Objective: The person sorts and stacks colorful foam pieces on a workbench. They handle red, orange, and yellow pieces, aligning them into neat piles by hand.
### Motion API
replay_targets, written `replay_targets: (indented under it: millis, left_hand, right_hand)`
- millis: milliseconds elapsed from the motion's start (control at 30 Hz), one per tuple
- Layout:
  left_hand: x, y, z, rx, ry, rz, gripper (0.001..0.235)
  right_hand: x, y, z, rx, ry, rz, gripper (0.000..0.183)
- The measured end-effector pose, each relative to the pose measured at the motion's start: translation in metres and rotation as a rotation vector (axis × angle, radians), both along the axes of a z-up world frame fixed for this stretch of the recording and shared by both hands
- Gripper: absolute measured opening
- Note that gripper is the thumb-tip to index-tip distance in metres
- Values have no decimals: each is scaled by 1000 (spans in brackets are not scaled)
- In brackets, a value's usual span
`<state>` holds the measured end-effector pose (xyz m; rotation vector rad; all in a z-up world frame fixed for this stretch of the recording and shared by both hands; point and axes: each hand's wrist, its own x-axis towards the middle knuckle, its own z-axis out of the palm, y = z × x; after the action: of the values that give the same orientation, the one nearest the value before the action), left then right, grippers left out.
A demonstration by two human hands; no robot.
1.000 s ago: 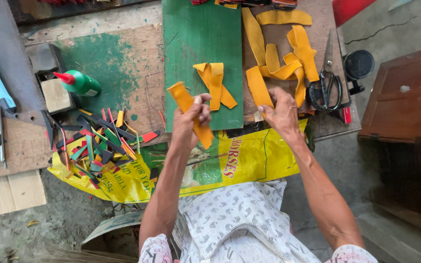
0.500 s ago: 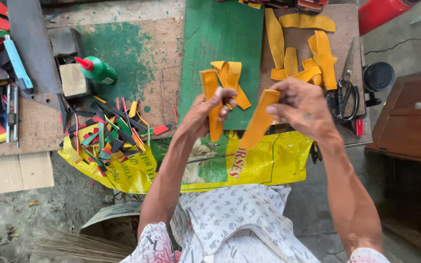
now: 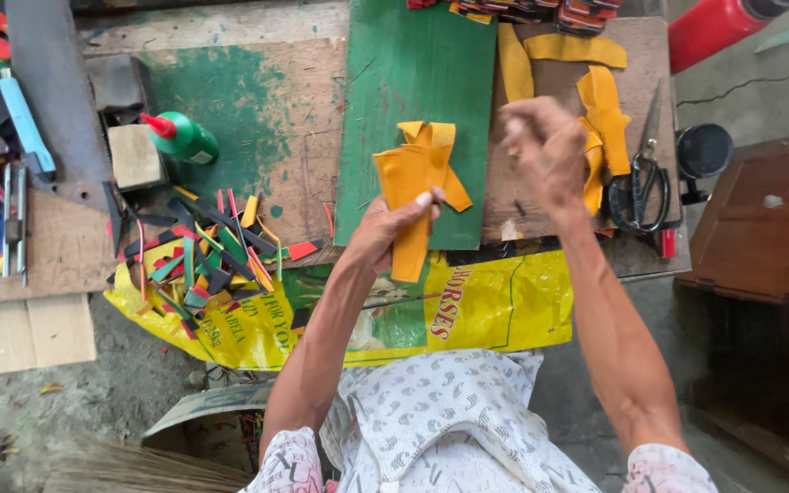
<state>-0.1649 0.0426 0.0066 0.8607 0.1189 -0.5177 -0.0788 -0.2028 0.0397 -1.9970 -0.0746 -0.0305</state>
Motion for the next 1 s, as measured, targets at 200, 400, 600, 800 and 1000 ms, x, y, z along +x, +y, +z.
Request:
replay_targets:
  millis: [200, 400, 600, 800, 1000]
  left_hand:
    - [13, -12, -1, -117, 64, 138, 21]
    - [22, -16, 3, -131, 33, 133, 23]
    - [33, -3, 21, 156, -182, 205, 32]
    - [35, -48, 30, 127, -689, -306, 54]
    - [27, -61, 4, 355, -288, -103, 25]
  right_hand:
    - [56, -23, -60, -689, -564, -31, 30]
    - [62, -30, -46, -799, -240, -54, 11]
    - [-6, -71, 73, -547, -309, 202, 25]
    - [-38, -37, 78, -223, -94, 367, 25]
    - [-10, -81, 41, -302, -240, -32, 11]
